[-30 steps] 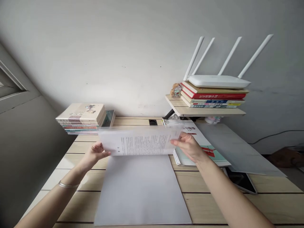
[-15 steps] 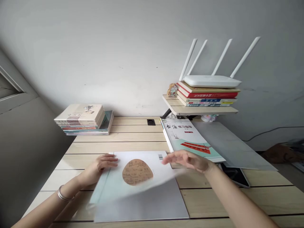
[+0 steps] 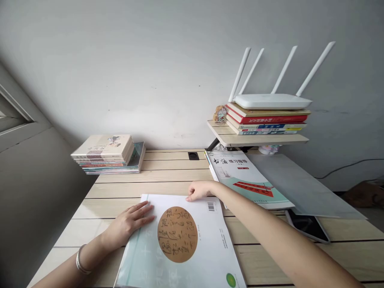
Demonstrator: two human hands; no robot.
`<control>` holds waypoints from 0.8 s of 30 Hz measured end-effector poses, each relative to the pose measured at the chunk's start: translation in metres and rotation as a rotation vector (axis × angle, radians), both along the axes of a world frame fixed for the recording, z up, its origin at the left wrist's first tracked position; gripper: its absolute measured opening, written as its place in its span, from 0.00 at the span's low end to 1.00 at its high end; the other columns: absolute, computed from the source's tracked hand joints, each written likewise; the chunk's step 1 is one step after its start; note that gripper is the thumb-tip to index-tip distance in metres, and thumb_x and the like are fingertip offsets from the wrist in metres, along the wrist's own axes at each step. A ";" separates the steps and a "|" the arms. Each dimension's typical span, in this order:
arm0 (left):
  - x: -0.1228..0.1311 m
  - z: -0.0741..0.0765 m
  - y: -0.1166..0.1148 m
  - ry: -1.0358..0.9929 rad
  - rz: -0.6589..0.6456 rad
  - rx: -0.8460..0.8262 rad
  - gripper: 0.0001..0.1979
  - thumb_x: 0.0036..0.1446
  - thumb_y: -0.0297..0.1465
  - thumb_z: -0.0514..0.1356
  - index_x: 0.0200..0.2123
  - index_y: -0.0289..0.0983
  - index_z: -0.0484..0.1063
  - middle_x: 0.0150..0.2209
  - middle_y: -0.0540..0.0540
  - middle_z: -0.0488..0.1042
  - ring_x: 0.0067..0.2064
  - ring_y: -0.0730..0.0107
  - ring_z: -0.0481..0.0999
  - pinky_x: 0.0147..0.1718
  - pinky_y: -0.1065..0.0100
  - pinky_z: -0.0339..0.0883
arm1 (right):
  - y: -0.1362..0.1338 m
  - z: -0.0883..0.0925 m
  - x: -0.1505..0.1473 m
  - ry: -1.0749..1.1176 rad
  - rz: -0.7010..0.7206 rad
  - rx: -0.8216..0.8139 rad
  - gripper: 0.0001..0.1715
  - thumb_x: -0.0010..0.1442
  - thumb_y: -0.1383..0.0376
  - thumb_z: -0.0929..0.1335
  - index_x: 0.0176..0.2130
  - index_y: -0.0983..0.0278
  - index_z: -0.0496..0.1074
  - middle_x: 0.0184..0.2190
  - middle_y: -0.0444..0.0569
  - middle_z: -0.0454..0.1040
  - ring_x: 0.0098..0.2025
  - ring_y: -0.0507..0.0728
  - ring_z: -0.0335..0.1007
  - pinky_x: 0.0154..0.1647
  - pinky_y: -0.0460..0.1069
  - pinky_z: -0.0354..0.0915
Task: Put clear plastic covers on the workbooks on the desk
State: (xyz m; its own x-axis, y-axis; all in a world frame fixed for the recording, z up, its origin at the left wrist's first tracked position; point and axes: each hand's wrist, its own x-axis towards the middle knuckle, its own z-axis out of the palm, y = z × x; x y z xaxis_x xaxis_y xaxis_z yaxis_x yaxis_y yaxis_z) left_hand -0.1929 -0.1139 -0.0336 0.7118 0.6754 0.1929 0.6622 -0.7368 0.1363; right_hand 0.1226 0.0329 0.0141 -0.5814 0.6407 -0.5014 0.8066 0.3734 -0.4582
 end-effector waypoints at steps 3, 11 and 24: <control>-0.004 -0.001 0.010 -0.035 0.004 -0.016 0.21 0.64 0.32 0.52 0.60 0.45 0.64 0.63 0.43 0.62 0.65 0.55 0.58 0.59 0.55 0.61 | 0.004 -0.001 0.002 0.168 -0.014 0.009 0.18 0.45 0.53 0.72 0.20 0.63 0.66 0.19 0.40 0.66 0.22 0.49 0.56 0.23 0.46 0.52; -0.008 0.004 0.092 -0.102 0.201 -0.027 0.23 0.64 0.23 0.46 0.59 0.42 0.64 0.64 0.42 0.59 0.67 0.61 0.53 0.62 0.54 0.55 | 0.085 0.012 -0.015 0.177 -0.137 0.343 0.13 0.51 0.56 0.70 0.26 0.63 0.70 0.24 0.43 0.72 0.26 0.51 0.63 0.26 0.46 0.56; -0.014 -0.008 0.120 -0.256 0.435 -0.116 0.23 0.57 0.22 0.48 0.53 0.38 0.72 0.61 0.41 0.65 0.61 0.55 0.65 0.59 0.53 0.59 | 0.054 -0.015 -0.015 0.237 -0.263 0.769 0.19 0.63 0.59 0.62 0.50 0.60 0.72 0.57 0.54 0.66 0.57 0.64 0.63 0.55 0.59 0.58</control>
